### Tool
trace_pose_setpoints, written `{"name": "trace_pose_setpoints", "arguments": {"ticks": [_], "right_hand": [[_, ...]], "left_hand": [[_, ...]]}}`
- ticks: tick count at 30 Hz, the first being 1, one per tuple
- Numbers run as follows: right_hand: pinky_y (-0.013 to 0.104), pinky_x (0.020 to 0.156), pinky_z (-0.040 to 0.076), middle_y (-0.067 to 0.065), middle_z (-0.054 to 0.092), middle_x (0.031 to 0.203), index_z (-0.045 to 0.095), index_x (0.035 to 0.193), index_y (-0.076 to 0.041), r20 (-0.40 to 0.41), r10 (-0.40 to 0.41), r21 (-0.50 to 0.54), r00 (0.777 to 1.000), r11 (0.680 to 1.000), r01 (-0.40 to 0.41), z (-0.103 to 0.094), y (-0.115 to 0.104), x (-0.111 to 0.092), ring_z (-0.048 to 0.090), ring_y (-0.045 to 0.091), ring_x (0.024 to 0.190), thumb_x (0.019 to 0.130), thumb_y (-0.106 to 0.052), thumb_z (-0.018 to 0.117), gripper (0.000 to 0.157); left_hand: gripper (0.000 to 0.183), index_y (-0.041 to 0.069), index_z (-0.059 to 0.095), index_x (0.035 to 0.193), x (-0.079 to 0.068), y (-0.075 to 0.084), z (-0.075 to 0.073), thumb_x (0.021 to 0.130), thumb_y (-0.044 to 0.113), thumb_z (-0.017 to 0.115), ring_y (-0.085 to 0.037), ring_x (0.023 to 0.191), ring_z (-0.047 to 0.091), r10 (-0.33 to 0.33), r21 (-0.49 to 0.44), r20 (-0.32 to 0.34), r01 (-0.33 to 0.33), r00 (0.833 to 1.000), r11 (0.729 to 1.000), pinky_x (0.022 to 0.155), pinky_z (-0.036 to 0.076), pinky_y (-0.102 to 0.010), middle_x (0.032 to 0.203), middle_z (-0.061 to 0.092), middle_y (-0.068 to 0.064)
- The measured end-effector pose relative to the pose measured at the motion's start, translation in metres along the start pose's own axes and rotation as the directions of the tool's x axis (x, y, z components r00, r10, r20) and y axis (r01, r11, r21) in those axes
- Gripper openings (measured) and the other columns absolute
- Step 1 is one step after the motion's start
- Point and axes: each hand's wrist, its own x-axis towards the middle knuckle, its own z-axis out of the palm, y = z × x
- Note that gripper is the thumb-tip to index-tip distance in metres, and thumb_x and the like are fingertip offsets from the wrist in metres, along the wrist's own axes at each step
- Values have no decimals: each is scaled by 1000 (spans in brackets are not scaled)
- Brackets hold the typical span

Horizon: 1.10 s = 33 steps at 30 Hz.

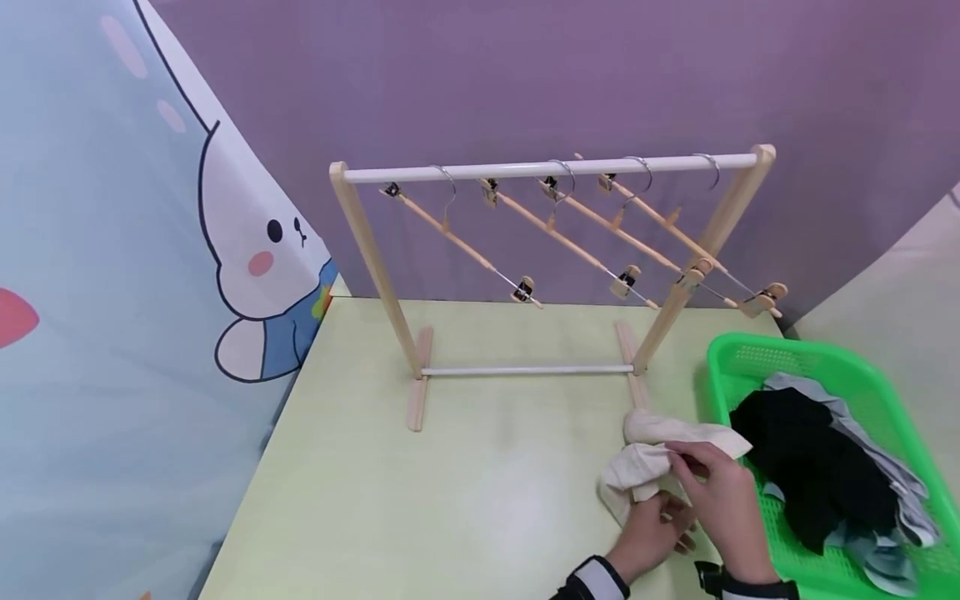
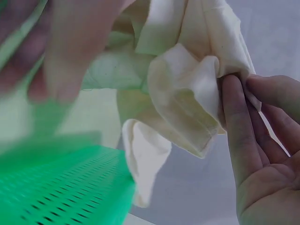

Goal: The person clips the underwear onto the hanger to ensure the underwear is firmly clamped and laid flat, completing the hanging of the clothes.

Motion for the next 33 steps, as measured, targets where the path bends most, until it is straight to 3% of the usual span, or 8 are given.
{"name": "trace_pose_setpoints", "arguments": {"ticks": [4, 7, 11, 13, 18, 22, 27, 33], "right_hand": [[12, 62, 49, 7, 75, 92, 76, 101, -8, 26, 45, 11, 999, 999, -45, 8, 10, -8, 67, 8, 73, 88, -4, 74, 13], [18, 61, 52, 8, 74, 90, 75, 101, -6, 39, 72, 10, 997, 997, -72, 14, 15, -12, 66, 8, 70, 88, -3, 73, 13], [21, 61, 53, 8, 73, 88, 74, 102, -5, 37, 97, 10, 995, 995, -98, 19, 20, -13, 65, 8, 71, 89, -3, 72, 13], [21, 61, 53, 7, 73, 87, 73, 102, -5, 32, 98, 14, 995, 995, -98, 23, 23, -14, 64, 7, 70, 89, -3, 71, 13], [23, 60, 53, 9, 72, 87, 72, 102, -4, 30, 88, 23, 996, 996, -89, 35, 30, -19, 65, 11, 70, 89, -2, 70, 13], [25, 60, 54, 11, 72, 90, 70, 107, -3, 47, 98, 25, 994, 995, -99, 40, 32, -19, 68, 20, 72, 90, -1, 68, 17], [33, 66, 58, 13, 69, 97, 62, 127, 1, 107, 46, 55, 993, 997, -52, 42, 33, -15, 69, 27, 82, 90, 0, 69, 38], [39, 84, 52, 17, 67, 113, 36, 149, 3, 194, -110, 88, 975, 992, 95, 51, 40, -15, 65, 33, 101, 86, -9, 78, 77]], "left_hand": [[13, 15, 72, 88, -15, -3, -23, 94, 24, 65, 7, 54, 54, 66, 364, 5, -64, 998, 929, 55, 45, -13, 68, 64, 16], [14, 24, 73, 78, -25, 1, -40, 91, 30, 69, 13, 50, 44, 208, 681, -26, -135, 978, 720, 51, 35, -9, 61, 58, 22], [13, 32, 69, 75, -28, 1, -57, 86, 36, 76, 12, 53, 40, 409, 895, -81, -114, 909, 431, 50, 29, -9, 62, 53, 25], [13, 32, 69, 81, -27, -3, -63, 82, 39, 80, 9, 59, 44, 428, 918, -85, -97, 900, 385, 54, 31, -11, 71, 56, 23], [35, 34, 70, 98, -26, -9, -65, 71, 50, 85, -2, 78, 54, 344, 962, -40, -57, 938, 267, 63, 38, -19, 95, 59, 14], [23, 37, 75, 87, -21, -8, -65, 70, 50, 84, -4, 71, 51, 428, 987, 20, -86, 904, 135, 56, 30, -20, 86, 57, 14], [12, 36, 78, 86, -12, 0, -78, 79, 45, 80, -3, 69, 50, 498, 986, 22, -101, 867, 133, 56, 31, -19, 83, 59, 14], [15, 19, 68, 87, -3, 10, -96, 93, 32, 64, -8, 76, 54, 484, 933, -74, -112, 872, 343, 66, 43, -22, 83, 59, 9]]}}
